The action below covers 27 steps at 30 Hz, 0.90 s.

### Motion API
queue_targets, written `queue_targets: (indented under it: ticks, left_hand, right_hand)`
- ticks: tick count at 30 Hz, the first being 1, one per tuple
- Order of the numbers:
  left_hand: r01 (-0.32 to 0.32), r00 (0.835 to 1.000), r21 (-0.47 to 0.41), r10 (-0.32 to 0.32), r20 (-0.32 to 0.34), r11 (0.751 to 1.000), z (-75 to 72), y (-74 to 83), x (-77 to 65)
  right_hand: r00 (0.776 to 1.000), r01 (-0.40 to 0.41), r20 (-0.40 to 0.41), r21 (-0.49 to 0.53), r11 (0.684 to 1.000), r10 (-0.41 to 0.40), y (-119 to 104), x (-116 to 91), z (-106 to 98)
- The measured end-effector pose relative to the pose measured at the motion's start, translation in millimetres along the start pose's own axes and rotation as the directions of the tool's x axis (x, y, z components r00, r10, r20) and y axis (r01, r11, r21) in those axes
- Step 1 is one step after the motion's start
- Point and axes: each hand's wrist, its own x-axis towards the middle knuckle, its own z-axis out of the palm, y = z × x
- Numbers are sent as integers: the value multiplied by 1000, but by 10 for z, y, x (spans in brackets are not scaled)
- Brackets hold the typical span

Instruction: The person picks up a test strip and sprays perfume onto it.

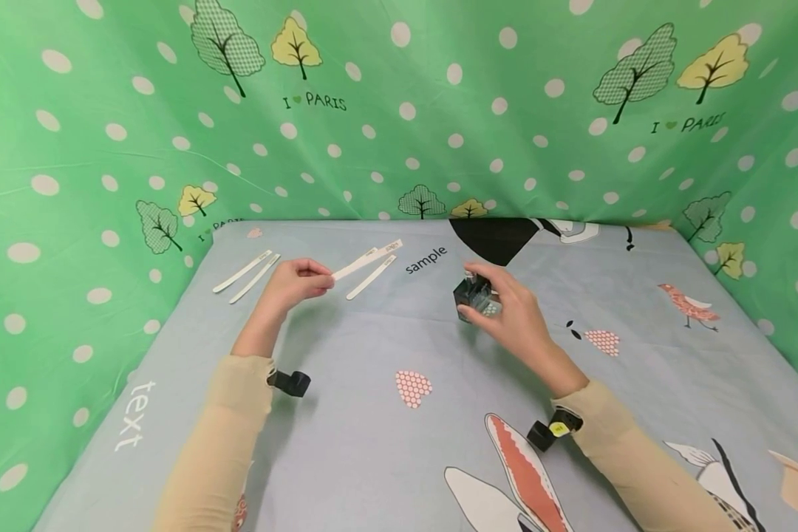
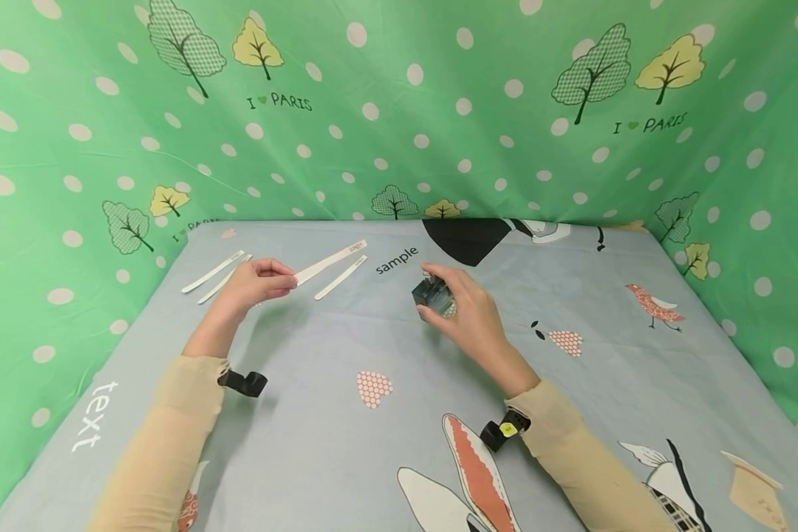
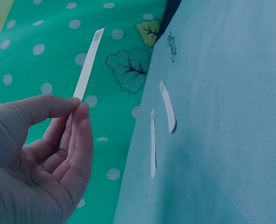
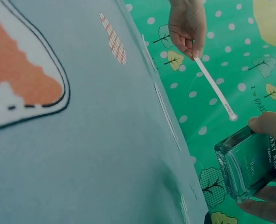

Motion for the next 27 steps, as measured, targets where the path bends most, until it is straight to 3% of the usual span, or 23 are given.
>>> queue_targets:
  ticks: [27]
  left_hand:
    - [41,996,-4,-41,-76,999,-74,-101,214]
  right_hand:
    - [1000,-18,4,-4,1000,18,49,-51,-23]
